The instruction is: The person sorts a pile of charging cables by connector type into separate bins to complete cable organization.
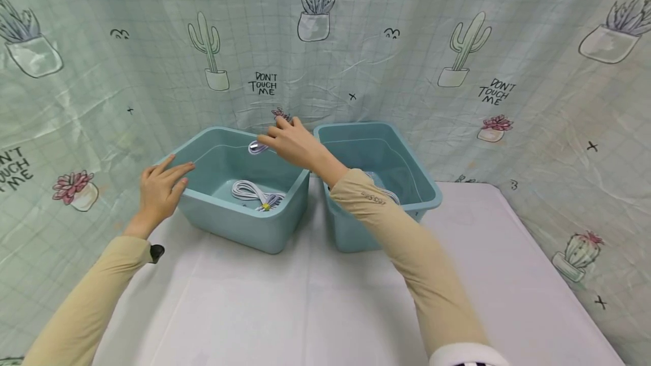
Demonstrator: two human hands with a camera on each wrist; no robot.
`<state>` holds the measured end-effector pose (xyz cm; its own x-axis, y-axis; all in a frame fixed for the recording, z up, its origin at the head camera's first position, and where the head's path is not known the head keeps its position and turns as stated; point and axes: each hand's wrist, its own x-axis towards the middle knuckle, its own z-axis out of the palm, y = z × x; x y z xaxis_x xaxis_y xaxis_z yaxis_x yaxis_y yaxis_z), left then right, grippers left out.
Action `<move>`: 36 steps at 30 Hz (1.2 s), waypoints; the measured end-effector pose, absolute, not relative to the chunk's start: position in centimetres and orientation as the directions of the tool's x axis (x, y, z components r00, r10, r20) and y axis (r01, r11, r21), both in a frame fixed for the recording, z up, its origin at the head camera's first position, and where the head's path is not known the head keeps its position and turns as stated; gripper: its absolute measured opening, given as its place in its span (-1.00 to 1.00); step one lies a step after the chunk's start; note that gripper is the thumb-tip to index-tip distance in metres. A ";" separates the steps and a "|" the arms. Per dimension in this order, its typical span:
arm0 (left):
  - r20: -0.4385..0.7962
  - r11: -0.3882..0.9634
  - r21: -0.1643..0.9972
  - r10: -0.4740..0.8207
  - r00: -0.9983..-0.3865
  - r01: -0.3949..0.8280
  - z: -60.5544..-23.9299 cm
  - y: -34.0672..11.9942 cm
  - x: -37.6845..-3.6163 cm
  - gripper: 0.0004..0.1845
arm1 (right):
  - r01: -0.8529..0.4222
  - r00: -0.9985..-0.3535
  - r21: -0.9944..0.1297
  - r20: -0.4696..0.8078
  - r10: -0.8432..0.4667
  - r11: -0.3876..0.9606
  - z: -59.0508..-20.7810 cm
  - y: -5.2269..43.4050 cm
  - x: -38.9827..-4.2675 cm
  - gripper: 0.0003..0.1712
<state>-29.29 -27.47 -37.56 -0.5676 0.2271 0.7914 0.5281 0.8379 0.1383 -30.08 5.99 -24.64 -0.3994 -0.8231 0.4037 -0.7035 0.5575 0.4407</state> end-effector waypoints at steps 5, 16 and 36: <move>0.789 0.834 0.148 0.224 -0.572 0.531 -37.6 -27.4 -29.2 -0.34 | -0.697 -0.447 0.412 0.391 -0.804 0.587 -24.8 4.6 -31.0 -0.63; 0.781 0.837 0.145 0.230 -0.580 0.528 -37.3 -27.0 -29.0 -0.34 | -0.669 -0.519 0.384 0.372 -0.770 0.637 -25.4 3.1 -32.6 -0.64; 0.764 0.844 0.153 0.229 -0.603 0.514 -37.3 -27.3 -28.8 -0.43 | -0.692 -0.506 0.360 0.376 -0.776 0.626 -24.9 5.5 -32.3 -0.67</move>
